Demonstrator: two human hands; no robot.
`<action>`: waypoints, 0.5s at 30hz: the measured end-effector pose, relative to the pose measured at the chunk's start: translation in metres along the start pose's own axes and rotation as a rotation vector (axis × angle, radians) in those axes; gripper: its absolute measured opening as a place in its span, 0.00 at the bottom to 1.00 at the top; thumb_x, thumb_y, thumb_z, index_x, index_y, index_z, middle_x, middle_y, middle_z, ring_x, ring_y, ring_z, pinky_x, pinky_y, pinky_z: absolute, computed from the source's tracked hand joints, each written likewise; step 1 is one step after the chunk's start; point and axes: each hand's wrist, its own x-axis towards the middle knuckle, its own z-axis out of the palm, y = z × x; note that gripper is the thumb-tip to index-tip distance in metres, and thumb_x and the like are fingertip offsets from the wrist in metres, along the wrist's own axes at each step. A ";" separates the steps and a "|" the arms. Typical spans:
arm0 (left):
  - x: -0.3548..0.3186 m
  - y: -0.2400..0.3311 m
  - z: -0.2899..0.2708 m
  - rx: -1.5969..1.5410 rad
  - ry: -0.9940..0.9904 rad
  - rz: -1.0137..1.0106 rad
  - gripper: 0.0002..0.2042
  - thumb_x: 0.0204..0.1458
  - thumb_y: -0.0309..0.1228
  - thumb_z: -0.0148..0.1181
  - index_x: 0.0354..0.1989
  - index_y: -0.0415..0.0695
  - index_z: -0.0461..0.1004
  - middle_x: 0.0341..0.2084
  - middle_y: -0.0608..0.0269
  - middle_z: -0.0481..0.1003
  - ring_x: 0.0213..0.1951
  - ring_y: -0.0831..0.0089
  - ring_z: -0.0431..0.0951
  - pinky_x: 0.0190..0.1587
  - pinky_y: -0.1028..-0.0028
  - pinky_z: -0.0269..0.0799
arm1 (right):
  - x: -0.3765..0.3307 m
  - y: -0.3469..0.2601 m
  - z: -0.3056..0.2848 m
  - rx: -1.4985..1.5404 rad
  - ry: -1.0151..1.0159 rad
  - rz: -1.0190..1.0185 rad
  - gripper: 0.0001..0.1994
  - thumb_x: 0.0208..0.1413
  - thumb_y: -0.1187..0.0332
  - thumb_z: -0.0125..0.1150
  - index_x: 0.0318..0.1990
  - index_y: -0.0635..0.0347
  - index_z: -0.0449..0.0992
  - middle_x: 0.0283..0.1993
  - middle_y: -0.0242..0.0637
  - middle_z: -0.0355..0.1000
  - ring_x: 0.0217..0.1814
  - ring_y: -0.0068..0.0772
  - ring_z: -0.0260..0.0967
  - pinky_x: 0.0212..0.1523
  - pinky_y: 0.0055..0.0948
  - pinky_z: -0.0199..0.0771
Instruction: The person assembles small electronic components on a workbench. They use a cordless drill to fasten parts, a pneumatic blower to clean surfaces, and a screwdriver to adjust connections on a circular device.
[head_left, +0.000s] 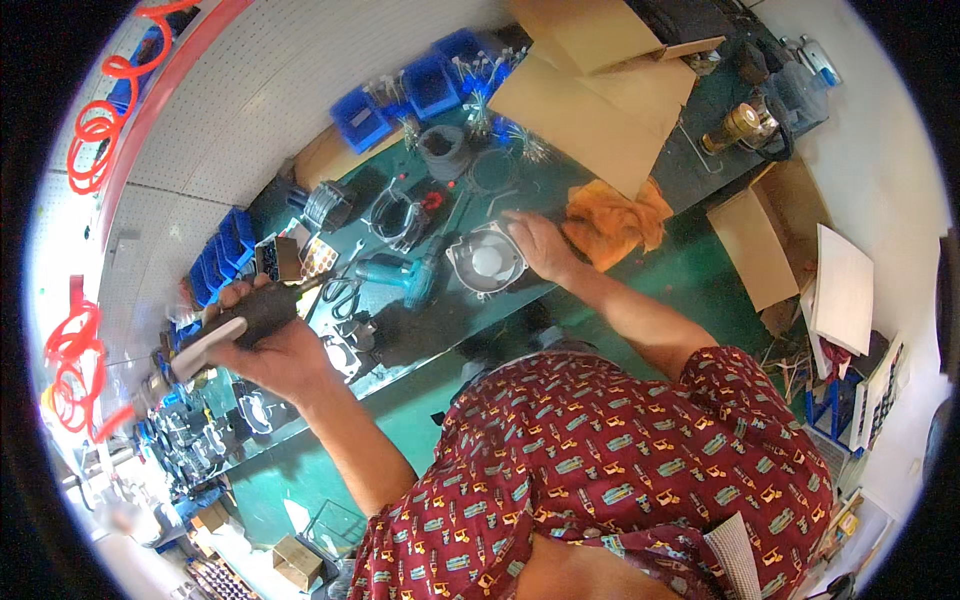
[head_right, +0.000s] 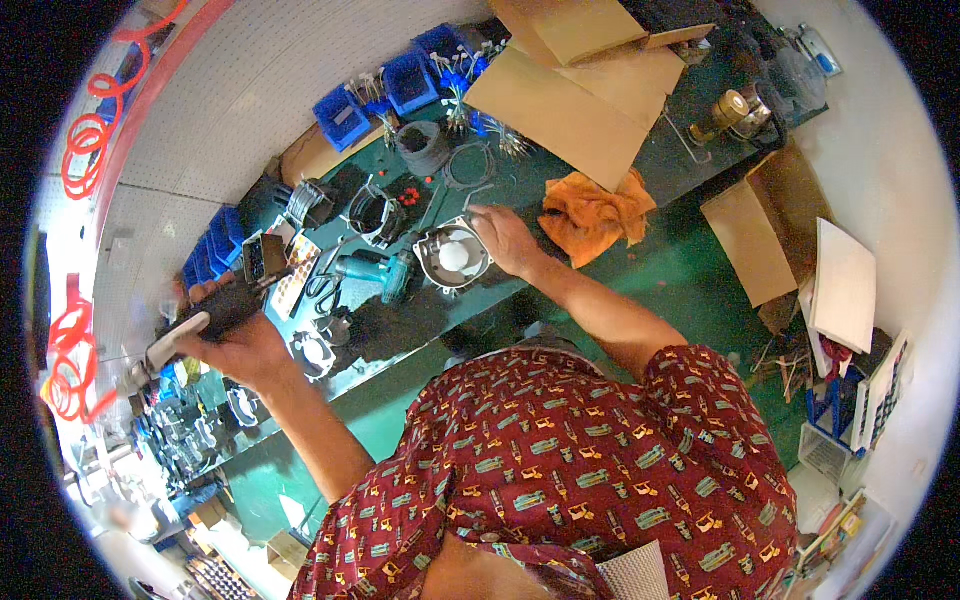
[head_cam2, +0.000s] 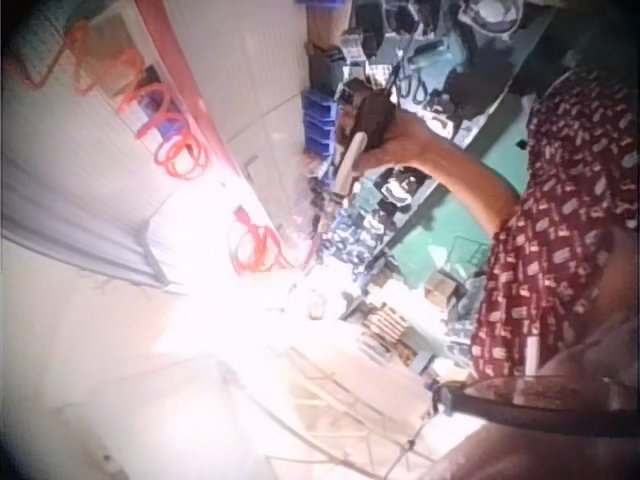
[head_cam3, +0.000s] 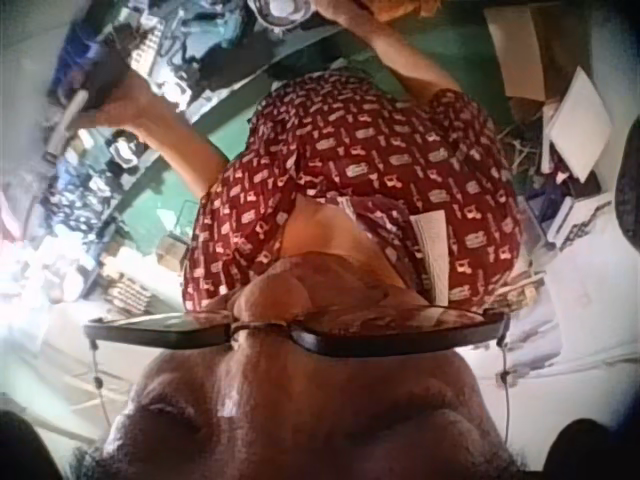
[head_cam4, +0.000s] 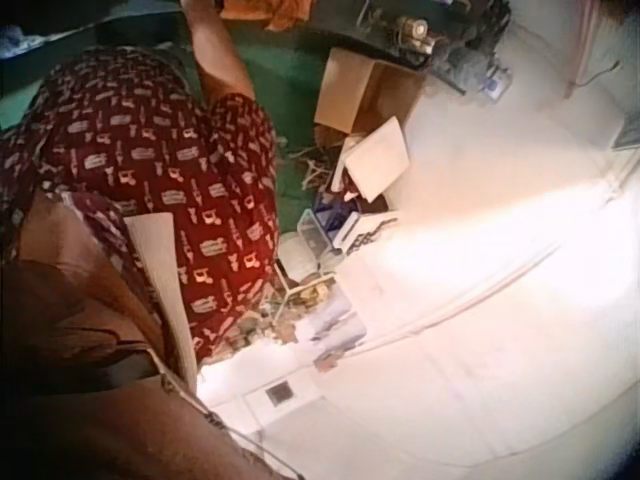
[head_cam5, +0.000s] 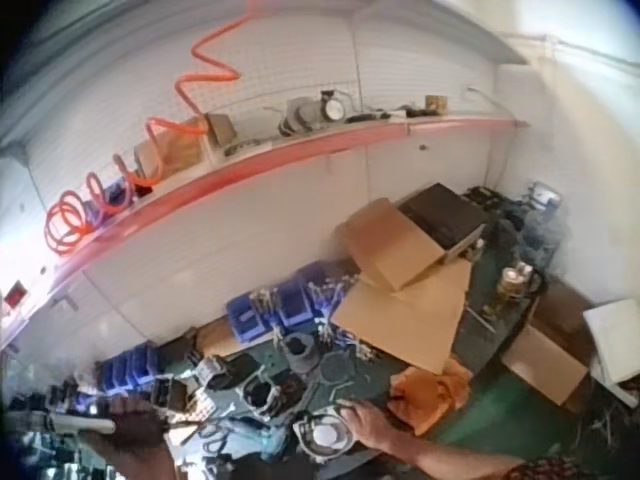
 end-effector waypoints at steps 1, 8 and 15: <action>0.003 0.004 0.003 -0.154 -0.227 -0.115 0.37 0.51 0.54 0.66 0.63 0.42 0.64 0.44 0.60 0.73 0.46 0.65 0.72 0.57 0.59 0.67 | 0.000 -0.003 -0.001 -0.003 0.001 -0.034 0.21 0.68 0.58 0.45 0.54 0.68 0.73 0.55 0.56 0.73 0.58 0.58 0.68 0.61 0.44 0.66; 0.015 0.027 -0.023 0.000 -0.158 -0.108 0.32 0.51 0.45 0.71 0.61 0.44 0.67 0.57 0.57 0.71 0.51 0.66 0.72 0.52 0.63 0.70 | 0.003 -0.012 0.030 0.049 0.030 -0.031 0.20 0.68 0.59 0.45 0.53 0.66 0.74 0.54 0.54 0.74 0.58 0.58 0.69 0.60 0.45 0.67; 0.049 0.085 -0.067 -0.076 -0.106 -0.156 0.18 0.52 0.29 0.61 0.52 0.42 0.71 0.41 0.59 0.74 0.42 0.67 0.74 0.51 0.62 0.72 | 0.000 -0.021 0.083 -0.301 0.016 -0.240 0.19 0.67 0.62 0.44 0.54 0.66 0.75 0.53 0.52 0.75 0.57 0.54 0.70 0.60 0.42 0.68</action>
